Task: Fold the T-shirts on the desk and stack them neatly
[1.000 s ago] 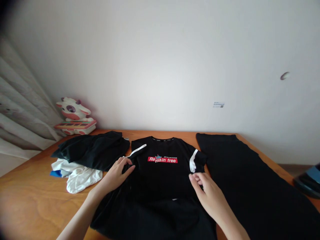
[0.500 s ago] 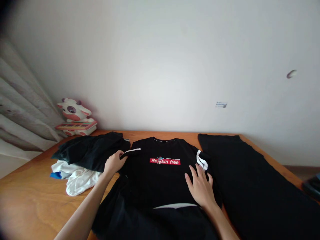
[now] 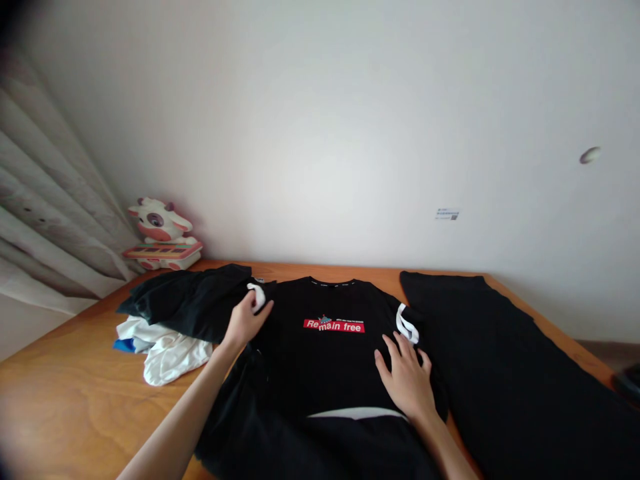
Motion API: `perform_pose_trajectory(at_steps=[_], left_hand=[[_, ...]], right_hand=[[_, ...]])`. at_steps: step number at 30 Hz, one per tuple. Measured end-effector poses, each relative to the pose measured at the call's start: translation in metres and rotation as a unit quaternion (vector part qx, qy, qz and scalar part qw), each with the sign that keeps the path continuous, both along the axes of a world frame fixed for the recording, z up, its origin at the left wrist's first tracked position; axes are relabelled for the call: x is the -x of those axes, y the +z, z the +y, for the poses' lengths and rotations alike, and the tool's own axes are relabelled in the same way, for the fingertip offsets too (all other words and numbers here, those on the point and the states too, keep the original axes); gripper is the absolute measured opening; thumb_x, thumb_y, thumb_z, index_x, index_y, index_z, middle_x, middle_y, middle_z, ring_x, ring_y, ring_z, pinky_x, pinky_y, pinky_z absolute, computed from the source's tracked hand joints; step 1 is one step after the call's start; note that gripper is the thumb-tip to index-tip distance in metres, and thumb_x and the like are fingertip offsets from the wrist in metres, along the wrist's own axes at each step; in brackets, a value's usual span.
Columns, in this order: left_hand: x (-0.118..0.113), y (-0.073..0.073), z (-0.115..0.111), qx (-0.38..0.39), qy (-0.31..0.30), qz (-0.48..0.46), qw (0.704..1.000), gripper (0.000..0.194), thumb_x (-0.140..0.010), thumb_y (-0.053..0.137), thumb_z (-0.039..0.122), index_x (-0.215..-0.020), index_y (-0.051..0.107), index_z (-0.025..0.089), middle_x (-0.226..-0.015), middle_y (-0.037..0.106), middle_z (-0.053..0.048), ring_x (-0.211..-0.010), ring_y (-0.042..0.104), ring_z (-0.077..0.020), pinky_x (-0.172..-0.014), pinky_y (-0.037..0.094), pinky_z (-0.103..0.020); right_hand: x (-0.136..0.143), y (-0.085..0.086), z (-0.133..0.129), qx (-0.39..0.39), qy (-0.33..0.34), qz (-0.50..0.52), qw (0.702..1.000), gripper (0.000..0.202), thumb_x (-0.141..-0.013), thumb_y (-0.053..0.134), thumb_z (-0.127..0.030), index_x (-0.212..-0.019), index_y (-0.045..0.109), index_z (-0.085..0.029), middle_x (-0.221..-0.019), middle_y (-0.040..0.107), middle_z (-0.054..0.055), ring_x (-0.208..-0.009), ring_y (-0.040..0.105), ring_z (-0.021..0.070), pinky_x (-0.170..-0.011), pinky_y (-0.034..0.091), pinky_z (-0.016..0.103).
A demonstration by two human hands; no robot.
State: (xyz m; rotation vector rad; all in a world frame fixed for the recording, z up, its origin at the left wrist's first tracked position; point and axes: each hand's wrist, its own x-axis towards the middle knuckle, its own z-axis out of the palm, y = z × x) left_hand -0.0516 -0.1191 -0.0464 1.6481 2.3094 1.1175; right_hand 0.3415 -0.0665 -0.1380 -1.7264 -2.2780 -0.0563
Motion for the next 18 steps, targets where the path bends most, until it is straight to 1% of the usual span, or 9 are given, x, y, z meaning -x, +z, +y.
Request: perform_pose_trajectory(at_steps=[1, 2, 4, 6, 8, 10, 12, 15, 18], left_hand=[[-0.013, -0.002, -0.003, 0.0, -0.087, 0.041, 0.995, 0.022, -0.085, 0.062, 0.038, -0.098, 0.059, 0.02, -0.106, 0.071, -0.007, -0.096, 0.067, -0.0237, -0.085, 0.052, -0.033], [-0.025, -0.004, -0.007, 0.01, -0.171, 0.082, 0.982, 0.03, -0.082, 0.065, 0.032, -0.109, 0.06, 0.021, -0.124, 0.068, -0.009, -0.109, 0.065, -0.0256, -0.095, 0.051, -0.035], [-0.044, -0.009, -0.017, 0.047, -0.264, 0.138, 0.953, 0.055, -0.077, 0.066, 0.017, -0.13, 0.056, 0.023, -0.147, 0.056, -0.009, -0.128, 0.056, -0.0275, -0.11, 0.044, -0.04], [-0.052, -0.016, -0.028, 0.08, -0.265, 0.158, 0.948, 0.067, -0.074, 0.06, 0.008, -0.138, 0.052, 0.024, -0.149, 0.055, -0.008, -0.131, 0.054, -0.0267, -0.113, 0.042, -0.04], [-0.05, -0.021, -0.037, 0.09, -0.228, 0.158, 0.957, 0.065, -0.073, 0.059, 0.007, -0.137, 0.054, 0.023, -0.142, 0.061, -0.008, -0.127, 0.056, -0.0267, -0.111, 0.044, -0.04], [-0.041, -0.026, -0.042, 0.084, -0.195, 0.161, 0.964, 0.061, -0.072, 0.06, 0.007, -0.131, 0.06, 0.022, -0.135, 0.064, -0.008, -0.124, 0.057, -0.0281, -0.11, 0.046, -0.041], [-0.031, -0.032, -0.045, 0.074, -0.191, 0.161, 0.966, 0.054, -0.071, 0.059, 0.005, -0.122, 0.065, 0.023, -0.126, 0.067, -0.007, -0.119, 0.06, -0.0276, -0.107, 0.047, -0.04], [-0.022, -0.04, -0.046, 0.051, -0.204, 0.138, 0.968, 0.052, -0.072, 0.054, 0.0, -0.115, 0.069, 0.023, -0.115, 0.07, -0.006, -0.11, 0.063, -0.024, -0.1, 0.052, -0.035], [-0.019, -0.046, -0.047, 0.02, -0.199, 0.12, 0.972, 0.056, -0.071, 0.051, -0.003, -0.117, 0.068, 0.024, -0.113, 0.069, -0.005, -0.109, 0.063, -0.0225, -0.098, 0.052, -0.034]], right_hand=[[0.0, -0.001, 0.0, -0.003, 0.001, 0.001, 1.0, 0.057, -0.099, 0.031, -0.052, -0.14, 0.06, -0.025, -0.152, 0.054, 0.012, -0.144, 0.044, 0.0277, -0.114, 0.029, 0.055], [-0.001, -0.002, 0.0, -0.006, 0.002, 0.001, 1.0, 0.056, -0.1, 0.031, -0.051, -0.139, 0.061, -0.025, -0.152, 0.054, 0.012, -0.143, 0.045, 0.0276, -0.114, 0.029, 0.055], [-0.002, -0.004, -0.001, -0.01, 0.004, -0.003, 1.0, 0.055, -0.1, 0.031, -0.05, -0.138, 0.061, -0.025, -0.151, 0.055, 0.012, -0.143, 0.046, 0.0275, -0.114, 0.03, 0.054], [-0.002, -0.003, -0.002, -0.013, 0.004, -0.009, 1.0, 0.053, -0.1, 0.032, -0.048, -0.138, 0.061, -0.025, -0.151, 0.055, 0.012, -0.142, 0.046, 0.0276, -0.113, 0.03, 0.054], [-0.001, 0.004, -0.002, -0.009, 0.007, -0.019, 1.0, 0.051, -0.1, 0.034, -0.045, -0.137, 0.061, -0.025, -0.15, 0.055, 0.013, -0.141, 0.047, 0.0283, -0.112, 0.031, 0.055], [0.004, 0.016, 0.0, 0.013, 0.003, -0.036, 0.999, 0.046, -0.099, 0.038, -0.041, -0.133, 0.063, -0.023, -0.144, 0.059, 0.015, -0.137, 0.05, 0.0306, -0.109, 0.035, 0.056], [0.016, 0.033, 0.004, 0.044, -0.005, -0.052, 0.998, 0.039, -0.095, 0.046, -0.035, -0.124, 0.068, -0.021, -0.133, 0.065, 0.017, -0.129, 0.055, 0.0338, -0.104, 0.037, 0.057], [0.051, 0.057, 0.011, 0.098, 0.001, 0.005, 0.995, 0.03, -0.093, 0.052, -0.033, -0.113, 0.07, -0.018, -0.12, 0.069, 0.018, -0.12, 0.06, 0.0356, -0.1, 0.04, 0.052], [0.101, 0.064, 0.021, 0.197, 0.02, 0.124, 0.972, 0.033, -0.097, 0.052, -0.043, -0.105, 0.071, -0.018, -0.108, 0.074, 0.015, -0.106, 0.068, 0.0301, -0.088, 0.047, 0.037]])
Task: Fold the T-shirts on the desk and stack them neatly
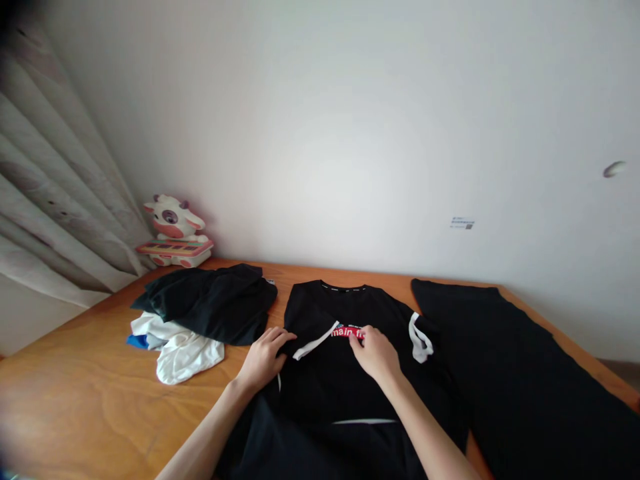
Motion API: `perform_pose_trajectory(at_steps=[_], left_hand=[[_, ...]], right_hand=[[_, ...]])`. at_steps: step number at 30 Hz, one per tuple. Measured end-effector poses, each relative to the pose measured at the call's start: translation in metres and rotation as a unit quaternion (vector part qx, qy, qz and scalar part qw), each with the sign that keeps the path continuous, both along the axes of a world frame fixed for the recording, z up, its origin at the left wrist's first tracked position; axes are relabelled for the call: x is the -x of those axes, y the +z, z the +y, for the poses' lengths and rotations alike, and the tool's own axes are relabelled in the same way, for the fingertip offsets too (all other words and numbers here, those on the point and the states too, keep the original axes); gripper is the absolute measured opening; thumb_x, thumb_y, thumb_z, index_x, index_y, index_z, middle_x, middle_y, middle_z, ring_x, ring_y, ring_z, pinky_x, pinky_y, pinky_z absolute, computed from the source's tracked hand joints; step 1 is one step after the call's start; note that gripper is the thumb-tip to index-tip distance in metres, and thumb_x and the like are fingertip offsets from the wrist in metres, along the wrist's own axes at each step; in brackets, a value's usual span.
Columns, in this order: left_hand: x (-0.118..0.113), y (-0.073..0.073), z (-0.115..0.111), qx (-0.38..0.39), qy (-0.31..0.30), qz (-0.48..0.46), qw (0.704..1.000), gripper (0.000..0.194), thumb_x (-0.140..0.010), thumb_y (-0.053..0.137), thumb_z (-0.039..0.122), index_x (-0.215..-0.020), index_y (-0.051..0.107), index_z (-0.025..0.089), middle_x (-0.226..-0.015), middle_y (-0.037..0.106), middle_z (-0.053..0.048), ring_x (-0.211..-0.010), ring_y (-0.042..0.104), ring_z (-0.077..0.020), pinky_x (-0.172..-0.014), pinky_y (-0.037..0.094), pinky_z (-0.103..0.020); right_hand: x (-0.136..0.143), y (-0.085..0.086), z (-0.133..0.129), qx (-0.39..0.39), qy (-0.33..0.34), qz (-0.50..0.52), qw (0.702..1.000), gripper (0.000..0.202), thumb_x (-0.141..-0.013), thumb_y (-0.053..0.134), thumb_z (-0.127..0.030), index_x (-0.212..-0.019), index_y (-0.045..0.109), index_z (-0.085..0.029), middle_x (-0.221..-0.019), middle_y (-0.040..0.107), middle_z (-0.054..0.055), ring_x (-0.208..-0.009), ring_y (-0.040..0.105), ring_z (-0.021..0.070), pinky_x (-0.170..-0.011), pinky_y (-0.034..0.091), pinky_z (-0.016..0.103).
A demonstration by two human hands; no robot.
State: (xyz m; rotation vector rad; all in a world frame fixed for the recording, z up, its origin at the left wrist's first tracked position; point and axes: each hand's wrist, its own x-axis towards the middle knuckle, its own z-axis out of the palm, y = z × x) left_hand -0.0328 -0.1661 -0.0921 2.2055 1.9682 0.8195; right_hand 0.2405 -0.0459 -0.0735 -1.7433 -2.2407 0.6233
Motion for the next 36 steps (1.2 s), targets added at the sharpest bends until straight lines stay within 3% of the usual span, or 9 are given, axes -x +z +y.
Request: perform_pose_trajectory(at_steps=[5, 9, 13, 16, 22, 25, 28, 31, 36], left_hand=[[0.001, 0.0, -0.004, 0.004, -0.005, -0.009, 1.0, 0.054, -0.069, 0.05, -0.004, -0.113, 0.066, 0.024, -0.111, 0.067, -0.004, -0.107, 0.061, -0.0218, -0.096, 0.051, -0.033], [0.001, 0.007, -0.007, 0.041, 0.048, 0.001, 0.998, 0.059, -0.066, 0.052, -0.005, -0.116, 0.062, 0.024, -0.115, 0.064, -0.005, -0.11, 0.058, -0.0223, -0.096, 0.05, -0.033], [-0.003, 0.015, -0.009, 0.083, 0.131, 0.008, 0.988, 0.055, -0.068, 0.05, -0.003, -0.115, 0.058, 0.024, -0.118, 0.064, -0.006, -0.112, 0.06, -0.0222, -0.09, 0.051, -0.031], [-0.006, 0.018, -0.013, 0.106, 0.159, 0.015, 0.982, 0.047, -0.073, 0.047, -0.002, -0.109, 0.056, 0.026, -0.115, 0.066, -0.005, -0.108, 0.065, -0.022, -0.083, 0.051, -0.031], [0.0, 0.025, -0.018, 0.084, 0.098, -0.02, 0.991, 0.026, -0.078, 0.061, 0.019, -0.103, 0.058, 0.025, -0.105, 0.067, -0.006, -0.1, 0.066, -0.0258, -0.087, 0.052, -0.036], [0.004, 0.033, 0.002, 0.016, 0.09, -0.05, 0.995, 0.022, -0.094, 0.053, 0.036, -0.106, 0.062, 0.021, -0.109, 0.068, -0.009, -0.105, 0.065, -0.0267, -0.097, 0.051, -0.04], [0.002, 0.035, 0.04, 0.04, 0.08, -0.008, 0.996, 0.032, -0.103, 0.037, 0.03, -0.117, 0.064, 0.018, -0.121, 0.069, -0.012, -0.116, 0.064, -0.024, -0.106, 0.047, -0.039], [-0.005, 0.025, 0.081, 0.09, 0.06, 0.035, 0.993, 0.038, -0.103, 0.038, 0.026, -0.131, 0.061, 0.014, -0.141, 0.063, -0.015, -0.134, 0.056, -0.0246, -0.113, 0.042, -0.039], [-0.01, 0.0, 0.125, 0.164, 0.094, 0.078, 0.979, 0.052, -0.102, 0.041, 0.036, -0.146, 0.052, 0.01, -0.158, 0.043, -0.024, -0.149, 0.039, -0.0372, -0.116, 0.036, -0.057]], right_hand=[[0.075, -0.012, 0.021, 0.09, 0.007, 0.064, 0.994, 0.053, -0.099, 0.045, -0.056, -0.065, 0.065, -0.021, -0.069, 0.073, 0.007, -0.071, 0.071, 0.0205, -0.064, 0.045, 0.026], [0.1, -0.014, 0.035, 0.078, -0.008, 0.089, 0.993, 0.033, -0.084, 0.07, -0.037, -0.057, 0.058, -0.023, -0.066, 0.071, 0.004, -0.07, 0.069, 0.0203, -0.06, 0.04, 0.025], [0.103, -0.013, 0.038, 0.01, -0.043, 0.141, 0.989, 0.012, -0.085, 0.06, -0.027, -0.073, 0.06, -0.024, -0.077, 0.072, 0.003, -0.076, 0.069, 0.021, -0.064, 0.043, 0.027], [0.099, -0.02, 0.032, -0.032, -0.065, 0.198, 0.977, 0.016, -0.092, 0.047, -0.033, -0.097, 0.06, -0.024, -0.083, 0.072, 0.003, -0.071, 0.069, 0.0208, -0.064, 0.047, 0.029], [0.087, -0.039, 0.007, -0.094, -0.032, 0.286, 0.953, 0.035, -0.091, 0.042, -0.034, -0.118, 0.059, -0.02, -0.077, 0.069, 0.003, -0.067, 0.068, 0.0241, -0.065, 0.05, 0.034], [0.085, -0.042, -0.001, -0.118, 0.008, 0.313, 0.942, 0.034, -0.094, 0.039, -0.037, -0.104, 0.067, -0.021, -0.09, 0.072, 0.008, -0.078, 0.068, 0.024, -0.074, 0.052, 0.036], [0.087, -0.044, -0.001, -0.124, 0.037, 0.331, 0.935, 0.035, -0.094, 0.044, -0.042, -0.101, 0.07, -0.02, -0.099, 0.074, 0.01, -0.079, 0.067, 0.0229, -0.077, 0.053, 0.036], [0.088, -0.05, 0.003, -0.132, 0.028, 0.347, 0.928, 0.044, -0.093, 0.05, -0.048, -0.118, 0.067, -0.016, -0.111, 0.072, 0.014, -0.083, 0.067, 0.0234, -0.078, 0.055, 0.037], [0.09, -0.058, 0.003, -0.164, 0.005, 0.328, 0.93, 0.047, -0.092, 0.054, -0.043, -0.129, 0.062, -0.015, -0.11, 0.068, 0.014, -0.086, 0.067, 0.025, -0.078, 0.057, 0.041]])
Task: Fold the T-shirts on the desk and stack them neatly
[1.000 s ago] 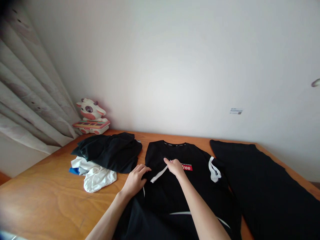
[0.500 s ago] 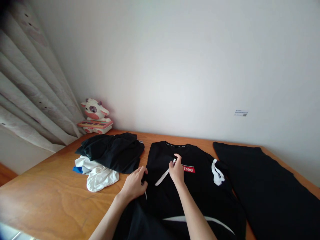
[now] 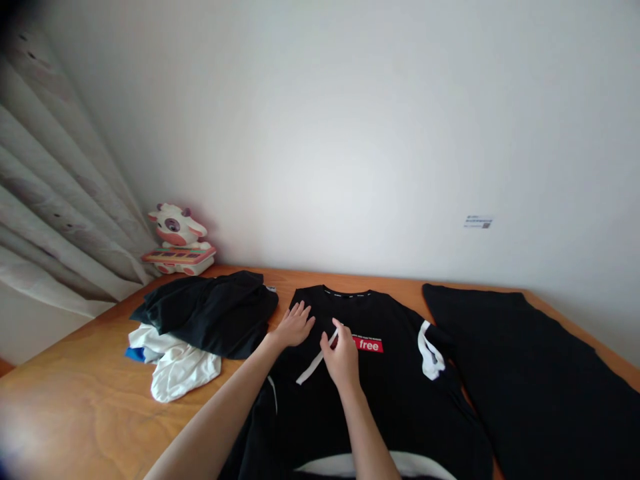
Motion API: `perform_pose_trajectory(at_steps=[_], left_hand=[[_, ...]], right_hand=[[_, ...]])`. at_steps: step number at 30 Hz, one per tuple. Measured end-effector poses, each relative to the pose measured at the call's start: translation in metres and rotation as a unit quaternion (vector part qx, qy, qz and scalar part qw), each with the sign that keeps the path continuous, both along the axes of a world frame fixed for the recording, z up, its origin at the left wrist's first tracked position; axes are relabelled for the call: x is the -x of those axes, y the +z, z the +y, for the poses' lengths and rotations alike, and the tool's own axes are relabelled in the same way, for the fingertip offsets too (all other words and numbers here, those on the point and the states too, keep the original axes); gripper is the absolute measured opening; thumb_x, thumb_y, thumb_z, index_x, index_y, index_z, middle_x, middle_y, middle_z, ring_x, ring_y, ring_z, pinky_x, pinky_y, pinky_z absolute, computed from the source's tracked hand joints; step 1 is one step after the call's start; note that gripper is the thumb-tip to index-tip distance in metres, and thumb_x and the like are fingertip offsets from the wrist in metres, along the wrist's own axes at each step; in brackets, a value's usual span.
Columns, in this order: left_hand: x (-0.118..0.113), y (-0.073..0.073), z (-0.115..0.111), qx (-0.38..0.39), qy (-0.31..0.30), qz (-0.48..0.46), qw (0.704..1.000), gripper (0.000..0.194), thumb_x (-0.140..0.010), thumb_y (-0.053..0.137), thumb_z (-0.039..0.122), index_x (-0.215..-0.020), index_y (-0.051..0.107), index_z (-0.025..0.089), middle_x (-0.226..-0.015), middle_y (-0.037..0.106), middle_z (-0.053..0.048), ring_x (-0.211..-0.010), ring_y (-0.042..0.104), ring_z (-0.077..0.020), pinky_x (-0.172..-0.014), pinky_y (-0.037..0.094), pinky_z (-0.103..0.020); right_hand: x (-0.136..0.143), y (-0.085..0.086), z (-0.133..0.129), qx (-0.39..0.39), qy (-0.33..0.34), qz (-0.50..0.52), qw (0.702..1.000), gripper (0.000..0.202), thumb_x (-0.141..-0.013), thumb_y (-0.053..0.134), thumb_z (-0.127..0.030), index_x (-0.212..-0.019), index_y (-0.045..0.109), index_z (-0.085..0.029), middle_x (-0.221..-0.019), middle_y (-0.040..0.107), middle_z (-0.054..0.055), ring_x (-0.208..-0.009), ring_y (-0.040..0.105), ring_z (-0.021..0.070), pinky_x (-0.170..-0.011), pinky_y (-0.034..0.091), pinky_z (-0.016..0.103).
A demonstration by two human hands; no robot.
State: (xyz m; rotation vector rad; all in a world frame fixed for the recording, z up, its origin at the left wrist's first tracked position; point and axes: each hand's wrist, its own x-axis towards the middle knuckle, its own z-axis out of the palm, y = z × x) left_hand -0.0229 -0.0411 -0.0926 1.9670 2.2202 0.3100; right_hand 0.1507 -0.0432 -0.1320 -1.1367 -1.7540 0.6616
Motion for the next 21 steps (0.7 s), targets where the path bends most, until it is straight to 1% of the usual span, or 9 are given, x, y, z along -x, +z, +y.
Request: perform_pose_trajectory(at_steps=[3, 5, 7, 9, 11, 13, 16, 19, 21], left_hand=[[0.0, -0.009, 0.013, 0.011, 0.022, 0.02, 0.999, 0.056, -0.103, 0.037, 0.035, -0.153, 0.044, 0.011, -0.164, 0.034, -0.022, -0.153, 0.029, -0.0355, -0.12, 0.03, -0.059], [-0.002, -0.012, 0.017, 0.003, 0.035, 0.033, 0.999, 0.057, -0.104, 0.035, 0.035, -0.155, 0.042, 0.011, -0.165, 0.031, -0.022, -0.155, 0.026, -0.0345, -0.122, 0.024, -0.059], [-0.004, -0.015, 0.016, -0.009, 0.047, 0.044, 0.998, 0.058, -0.104, 0.033, 0.035, -0.156, 0.041, 0.011, -0.166, 0.03, -0.021, -0.156, 0.023, -0.034, -0.124, 0.02, -0.059], [-0.003, -0.018, 0.012, -0.025, 0.053, 0.057, 0.997, 0.058, -0.104, 0.032, 0.036, -0.156, 0.04, 0.011, -0.166, 0.03, -0.02, -0.156, 0.023, -0.0329, -0.125, 0.018, -0.058], [0.0, -0.019, 0.006, -0.036, 0.054, 0.074, 0.995, 0.058, -0.104, 0.033, 0.037, -0.156, 0.041, 0.012, -0.166, 0.032, -0.019, -0.156, 0.024, -0.0312, -0.125, 0.021, -0.055], [0.002, -0.016, 0.001, -0.031, 0.057, 0.088, 0.994, 0.058, -0.105, 0.034, 0.039, -0.157, 0.041, 0.014, -0.166, 0.032, -0.018, -0.156, 0.026, -0.0308, -0.124, 0.023, -0.055], [-0.002, -0.008, -0.002, -0.012, 0.066, 0.11, 0.992, 0.058, -0.105, 0.035, 0.037, -0.156, 0.041, 0.011, -0.165, 0.033, -0.021, -0.154, 0.028, -0.036, -0.123, 0.022, -0.06], [-0.02, -0.001, -0.007, -0.022, 0.052, 0.135, 0.989, 0.056, -0.102, 0.039, 0.027, -0.154, 0.044, 0.007, -0.163, 0.035, -0.024, -0.151, 0.032, -0.0405, -0.122, 0.023, -0.059], [-0.034, -0.002, -0.014, -0.024, 0.026, 0.131, 0.991, 0.054, -0.101, 0.04, 0.025, -0.153, 0.047, 0.009, -0.163, 0.036, -0.022, -0.149, 0.037, -0.0393, -0.121, 0.028, -0.057]], right_hand=[[0.002, 0.006, -0.01, -0.048, 0.0, -0.072, 0.996, 0.044, -0.092, 0.059, -0.042, -0.129, 0.063, -0.019, -0.107, 0.064, 0.012, -0.091, 0.065, 0.0267, -0.078, 0.056, 0.041], [0.002, 0.013, -0.016, -0.102, 0.015, -0.131, 0.986, 0.039, -0.088, 0.066, -0.041, -0.122, 0.067, -0.023, -0.109, 0.063, 0.011, -0.101, 0.063, 0.0296, -0.086, 0.054, 0.044], [0.002, 0.019, -0.021, -0.135, 0.029, -0.178, 0.974, 0.033, -0.085, 0.071, -0.04, -0.113, 0.071, -0.024, -0.118, 0.063, 0.013, -0.11, 0.061, 0.0326, -0.096, 0.05, 0.05], [0.001, 0.022, -0.023, -0.13, 0.026, -0.21, 0.969, 0.031, -0.085, 0.071, -0.04, -0.112, 0.072, -0.024, -0.13, 0.063, 0.015, -0.118, 0.059, 0.0357, -0.102, 0.045, 0.056], [-0.001, 0.021, -0.024, -0.105, 0.015, -0.228, 0.968, 0.034, -0.088, 0.068, -0.042, -0.117, 0.071, -0.024, -0.134, 0.063, 0.016, -0.122, 0.058, 0.0374, -0.103, 0.042, 0.06], [-0.002, 0.018, -0.024, -0.086, 0.006, -0.235, 0.968, 0.036, -0.093, 0.063, -0.044, -0.122, 0.069, -0.024, -0.133, 0.065, 0.016, -0.122, 0.059, 0.0371, -0.102, 0.042, 0.06], [0.0, 0.012, -0.022, -0.084, -0.025, -0.225, 0.971, 0.036, -0.099, 0.053, -0.043, -0.124, 0.068, -0.022, -0.135, 0.064, 0.018, -0.124, 0.058, 0.0371, -0.102, 0.042, 0.058], [0.001, 0.008, -0.018, -0.075, -0.057, -0.181, 0.979, 0.034, -0.102, 0.046, -0.038, -0.123, 0.067, -0.021, -0.131, 0.066, 0.018, -0.122, 0.059, 0.0361, -0.1, 0.044, 0.056], [0.0, 0.006, -0.015, -0.065, -0.068, -0.119, 0.988, 0.031, -0.103, 0.044, -0.035, -0.119, 0.065, -0.02, -0.123, 0.068, 0.016, -0.116, 0.062, 0.0326, -0.098, 0.046, 0.052]])
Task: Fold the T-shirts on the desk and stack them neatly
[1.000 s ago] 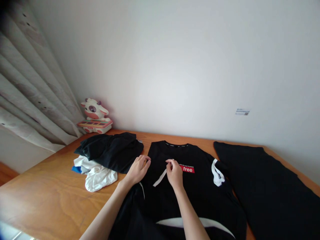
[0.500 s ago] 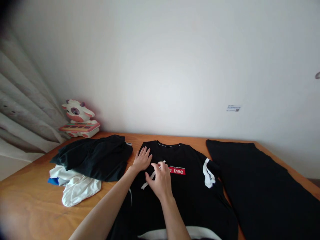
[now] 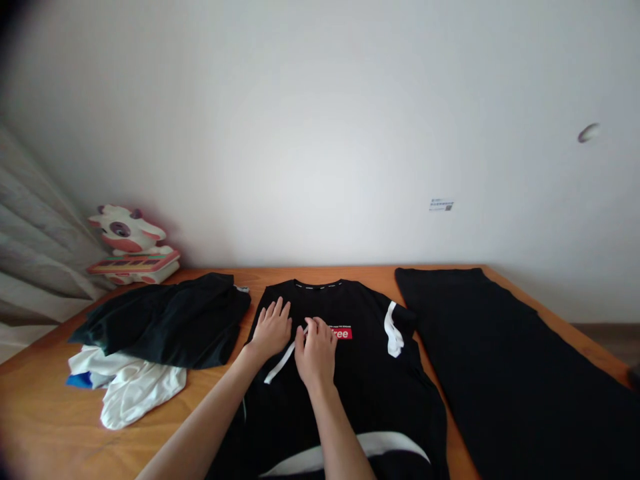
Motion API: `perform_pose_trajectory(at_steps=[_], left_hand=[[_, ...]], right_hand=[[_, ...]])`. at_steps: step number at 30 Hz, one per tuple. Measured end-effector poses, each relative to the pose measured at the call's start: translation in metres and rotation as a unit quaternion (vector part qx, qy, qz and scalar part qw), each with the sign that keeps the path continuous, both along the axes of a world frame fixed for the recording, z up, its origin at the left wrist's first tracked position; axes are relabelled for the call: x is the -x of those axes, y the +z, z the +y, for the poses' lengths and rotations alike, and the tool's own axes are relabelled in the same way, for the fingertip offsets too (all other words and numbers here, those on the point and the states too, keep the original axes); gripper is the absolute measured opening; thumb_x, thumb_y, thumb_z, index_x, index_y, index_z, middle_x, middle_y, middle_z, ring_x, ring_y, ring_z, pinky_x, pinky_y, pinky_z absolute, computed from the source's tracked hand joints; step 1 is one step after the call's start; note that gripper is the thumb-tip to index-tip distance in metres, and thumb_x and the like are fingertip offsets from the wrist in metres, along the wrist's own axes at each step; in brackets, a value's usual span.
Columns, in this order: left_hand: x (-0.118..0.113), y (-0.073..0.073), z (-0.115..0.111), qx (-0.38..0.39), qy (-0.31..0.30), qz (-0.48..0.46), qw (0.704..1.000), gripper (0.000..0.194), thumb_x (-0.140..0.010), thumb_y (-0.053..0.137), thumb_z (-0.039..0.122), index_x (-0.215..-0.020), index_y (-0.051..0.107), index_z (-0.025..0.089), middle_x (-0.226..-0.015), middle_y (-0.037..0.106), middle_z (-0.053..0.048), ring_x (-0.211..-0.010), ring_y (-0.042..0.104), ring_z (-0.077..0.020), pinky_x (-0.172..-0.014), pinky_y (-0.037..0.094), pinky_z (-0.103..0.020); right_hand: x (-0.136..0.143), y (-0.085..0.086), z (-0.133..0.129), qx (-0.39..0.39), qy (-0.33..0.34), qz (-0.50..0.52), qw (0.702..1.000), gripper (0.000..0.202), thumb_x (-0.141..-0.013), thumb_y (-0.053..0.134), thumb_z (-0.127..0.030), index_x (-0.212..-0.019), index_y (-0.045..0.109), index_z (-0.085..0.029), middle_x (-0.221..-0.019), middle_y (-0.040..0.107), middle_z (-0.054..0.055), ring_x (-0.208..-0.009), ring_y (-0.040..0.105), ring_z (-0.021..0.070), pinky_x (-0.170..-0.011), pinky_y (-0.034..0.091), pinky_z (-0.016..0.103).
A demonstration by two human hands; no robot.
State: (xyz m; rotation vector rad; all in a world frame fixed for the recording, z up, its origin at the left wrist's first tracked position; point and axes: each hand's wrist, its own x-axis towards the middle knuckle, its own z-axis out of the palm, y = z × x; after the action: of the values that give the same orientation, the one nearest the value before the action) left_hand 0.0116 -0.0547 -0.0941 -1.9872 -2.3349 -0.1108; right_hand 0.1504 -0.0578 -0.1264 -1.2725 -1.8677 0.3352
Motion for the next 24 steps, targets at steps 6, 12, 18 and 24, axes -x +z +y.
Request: perform_pose_trajectory(at_steps=[6, 12, 18, 24], left_hand=[[-0.013, -0.02, -0.021, -0.037, -0.022, -0.041, 0.998, 0.057, -0.104, 0.036, 0.045, -0.155, 0.045, 0.021, -0.164, 0.038, -0.014, -0.153, 0.031, -0.0336, -0.123, 0.025, -0.057], [-0.009, -0.023, -0.02, -0.046, -0.022, -0.06, 0.997, 0.062, -0.102, 0.039, 0.055, -0.155, 0.046, 0.023, -0.165, 0.036, -0.013, -0.154, 0.028, -0.0354, -0.123, 0.023, -0.059], [-0.011, -0.021, -0.022, -0.056, -0.025, -0.067, 0.996, 0.063, -0.102, 0.039, 0.054, -0.154, 0.048, 0.019, -0.164, 0.037, -0.016, -0.154, 0.029, -0.0363, -0.123, 0.022, -0.059], [-0.011, -0.017, -0.022, -0.05, -0.023, -0.073, 0.996, 0.063, -0.102, 0.042, 0.054, -0.152, 0.05, 0.018, -0.163, 0.039, -0.017, -0.153, 0.031, -0.0364, -0.123, 0.024, -0.059]], right_hand=[[-0.007, 0.009, 0.008, -0.03, 0.017, 0.143, 0.989, 0.021, -0.098, 0.049, -0.031, -0.113, 0.061, -0.021, -0.109, 0.068, 0.013, -0.102, 0.064, 0.0263, -0.092, 0.052, 0.044], [-0.065, 0.042, 0.023, -0.015, -0.1, -0.016, 0.995, 0.038, -0.093, 0.054, -0.041, -0.123, 0.059, -0.019, -0.125, 0.062, 0.017, -0.115, 0.058, 0.0344, -0.094, 0.047, 0.05], [-0.151, 0.043, 0.032, 0.098, -0.296, -0.214, 0.926, 0.083, -0.079, 0.069, -0.057, -0.144, 0.046, -0.012, -0.139, 0.052, 0.028, -0.123, 0.052, 0.0463, -0.092, 0.043, 0.059], [-0.199, 0.028, 0.035, 0.173, -0.243, -0.024, 0.954, 0.029, -0.086, 0.055, -0.046, -0.093, 0.068, -0.021, -0.096, 0.069, 0.016, -0.098, 0.063, 0.0377, -0.083, 0.046, 0.05]])
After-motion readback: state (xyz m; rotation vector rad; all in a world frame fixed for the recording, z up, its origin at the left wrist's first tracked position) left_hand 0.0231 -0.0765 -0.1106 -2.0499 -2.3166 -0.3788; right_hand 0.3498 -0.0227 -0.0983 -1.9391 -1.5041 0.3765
